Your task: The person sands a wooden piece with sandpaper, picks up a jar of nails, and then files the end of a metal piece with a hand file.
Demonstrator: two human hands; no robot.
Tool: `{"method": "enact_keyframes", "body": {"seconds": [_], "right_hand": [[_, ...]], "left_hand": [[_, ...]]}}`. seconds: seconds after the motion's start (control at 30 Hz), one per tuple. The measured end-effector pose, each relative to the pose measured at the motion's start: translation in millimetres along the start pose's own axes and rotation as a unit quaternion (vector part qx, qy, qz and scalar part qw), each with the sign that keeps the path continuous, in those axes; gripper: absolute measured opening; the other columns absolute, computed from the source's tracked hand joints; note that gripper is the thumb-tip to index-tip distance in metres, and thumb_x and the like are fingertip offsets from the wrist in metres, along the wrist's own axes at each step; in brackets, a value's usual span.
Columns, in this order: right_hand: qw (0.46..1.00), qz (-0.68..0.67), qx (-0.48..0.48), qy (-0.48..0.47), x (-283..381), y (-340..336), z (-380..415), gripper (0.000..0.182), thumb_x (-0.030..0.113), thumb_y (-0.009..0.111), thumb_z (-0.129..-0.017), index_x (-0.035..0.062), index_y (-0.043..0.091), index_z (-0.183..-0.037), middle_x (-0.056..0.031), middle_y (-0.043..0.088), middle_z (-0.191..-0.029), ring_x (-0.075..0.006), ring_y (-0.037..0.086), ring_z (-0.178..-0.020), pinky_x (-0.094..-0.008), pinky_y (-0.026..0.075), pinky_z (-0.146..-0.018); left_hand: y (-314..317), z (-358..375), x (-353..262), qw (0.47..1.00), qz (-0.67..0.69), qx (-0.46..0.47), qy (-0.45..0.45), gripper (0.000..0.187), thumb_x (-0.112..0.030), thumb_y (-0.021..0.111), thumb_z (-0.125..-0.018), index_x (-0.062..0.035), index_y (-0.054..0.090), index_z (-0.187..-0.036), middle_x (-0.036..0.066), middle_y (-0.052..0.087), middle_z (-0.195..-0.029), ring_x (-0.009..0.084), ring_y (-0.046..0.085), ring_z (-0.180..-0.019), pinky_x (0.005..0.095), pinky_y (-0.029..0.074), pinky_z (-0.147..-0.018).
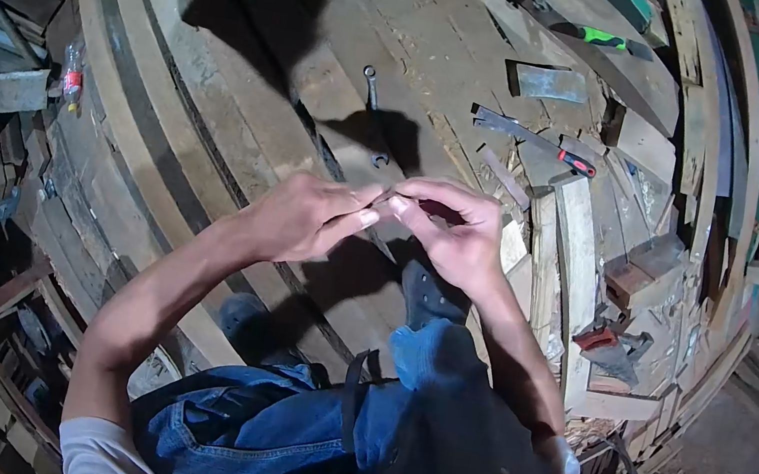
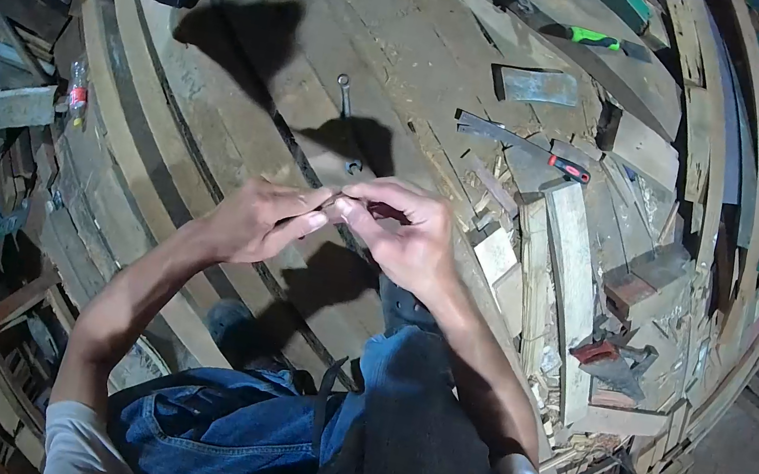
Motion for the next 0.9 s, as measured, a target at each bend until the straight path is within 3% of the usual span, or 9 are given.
{"method": "enact_keyframes", "body": {"seconds": [0.03, 0.2, 0.33, 0.4, 0.43, 0.6, 0.7, 0.8, 0.9], "right_hand": [[0.999, -0.005, -0.014, -0.042, 8, -2, -1, 0.015, 0.001, 0.074, -0.083, -0.0012, 0.073, -0.098, -0.0115, 0.072, -0.096, -0.0144, 0.070, -0.082, -0.0256, 0.056, -0.071], [0.998, -0.038, -0.029, -0.042, 31, -8, -4, 0.014, -0.002, 0.075, -0.082, -0.0005, 0.073, -0.095, -0.0126, 0.072, -0.097, -0.0164, 0.070, -0.084, -0.0261, 0.057, -0.073], [0.996, 0.013, -0.021, -0.087, 45, -13, -4, 0.015, -0.002, 0.076, -0.080, -0.0008, 0.073, -0.095, -0.0130, 0.072, -0.097, -0.0170, 0.071, -0.084, -0.0270, 0.057, -0.072], [0.986, 0.083, -0.021, -0.140, 55, -13, -3, 0.016, -0.002, 0.076, -0.079, -0.0005, 0.074, -0.094, -0.0136, 0.073, -0.095, -0.0186, 0.071, -0.082, -0.0282, 0.056, -0.071], [0.982, 0.106, -0.013, -0.157, 59, -13, -3, 0.016, -0.001, 0.077, -0.077, 0.0002, 0.074, -0.092, -0.0134, 0.073, -0.093, -0.0205, 0.072, -0.082, -0.0293, 0.056, -0.071], [0.977, 0.132, -0.031, -0.166, 71, -11, -3, 0.016, 0.002, 0.078, -0.076, 0.0008, 0.074, -0.091, -0.0130, 0.073, -0.091, -0.0225, 0.073, -0.080, -0.0300, 0.057, -0.071], [0.972, 0.154, -0.031, -0.174, 82, -12, -4, 0.013, 0.002, 0.078, -0.076, 0.0003, 0.074, -0.089, -0.0139, 0.073, -0.091, -0.0227, 0.072, -0.080, -0.0296, 0.056, -0.071], [0.982, 0.108, -0.035, -0.152, 79, -15, -4, 0.012, 0.002, 0.077, -0.077, -0.0006, 0.074, -0.088, -0.0140, 0.073, -0.092, -0.0211, 0.072, -0.081, -0.0294, 0.056, -0.072], [0.992, 0.045, -0.034, -0.113, 71, -18, -2, 0.012, 0.001, 0.076, -0.079, -0.0014, 0.073, -0.090, -0.0141, 0.072, -0.094, -0.0192, 0.070, -0.084, -0.0288, 0.055, -0.074]], "left_hand": [[-1, -1, -3, 0.999, 0.002, -0.026, 0.037, 0.040, -0.013, 0.066, -0.090, -0.0018, 0.059, -0.128, 0.015, 0.071, -0.090, 0.0289, 0.070, -0.068, 0.0359, 0.057, -0.059], [-15, -8, -20, 0.996, -0.068, -0.020, 0.054, 0.042, -0.014, 0.069, -0.087, -0.0004, 0.060, -0.126, 0.015, 0.071, -0.095, 0.0289, 0.070, -0.069, 0.0359, 0.057, -0.059], [-20, -9, -28, 0.995, -0.069, -0.035, 0.059, 0.042, -0.014, 0.070, -0.087, -0.0022, 0.060, -0.127, 0.015, 0.071, -0.096, 0.0287, 0.070, -0.067, 0.0359, 0.057, -0.058], [-19, -8, -27, 0.998, -0.058, 0.001, 0.035, 0.043, -0.014, 0.070, -0.087, -0.0026, 0.060, -0.127, 0.015, 0.072, -0.101, 0.0282, 0.069, -0.064, 0.0352, 0.057, -0.055], [-17, -5, -22, 0.996, -0.032, -0.047, 0.066, 0.043, -0.024, 0.064, -0.092, -0.0095, 0.058, -0.132, 0.015, 0.071, -0.100, 0.0290, 0.066, -0.057, 0.0373, 0.054, -0.051], [-22, -2, -28, 0.991, -0.095, -0.036, 0.093, 0.048, -0.024, 0.067, -0.090, -0.0092, 0.056, -0.135, 0.012, 0.071, -0.107, 0.0249, 0.065, -0.055, 0.0359, 0.053, -0.049], [-27, -3, -38, 0.973, -0.145, -0.102, 0.149, 0.051, -0.024, 0.070, -0.088, -0.0054, 0.056, -0.133, 0.011, 0.071, -0.104, 0.0225, 0.066, -0.058, 0.0330, 0.052, -0.046], [-30, -5, -40, 0.984, -0.119, -0.043, 0.126, 0.051, -0.020, 0.071, -0.087, -0.0060, 0.056, -0.133, 0.011, 0.071, -0.103, 0.0230, 0.068, -0.061, 0.0327, 0.053, -0.048], [-32, -15, -40, 0.991, 0.003, -0.080, 0.109, 0.039, -0.017, 0.071, -0.087, -0.0058, 0.065, -0.124, 0.014, 0.073, -0.097, 0.0249, 0.069, -0.063, 0.0331, 0.056, -0.055]]}}
Point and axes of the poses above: each hand's wrist, its own z-axis away from the middle knuckle, its own y-axis out of the palm, x = y × z, the point moved 6 cm from there along -z, towards the middle knuckle
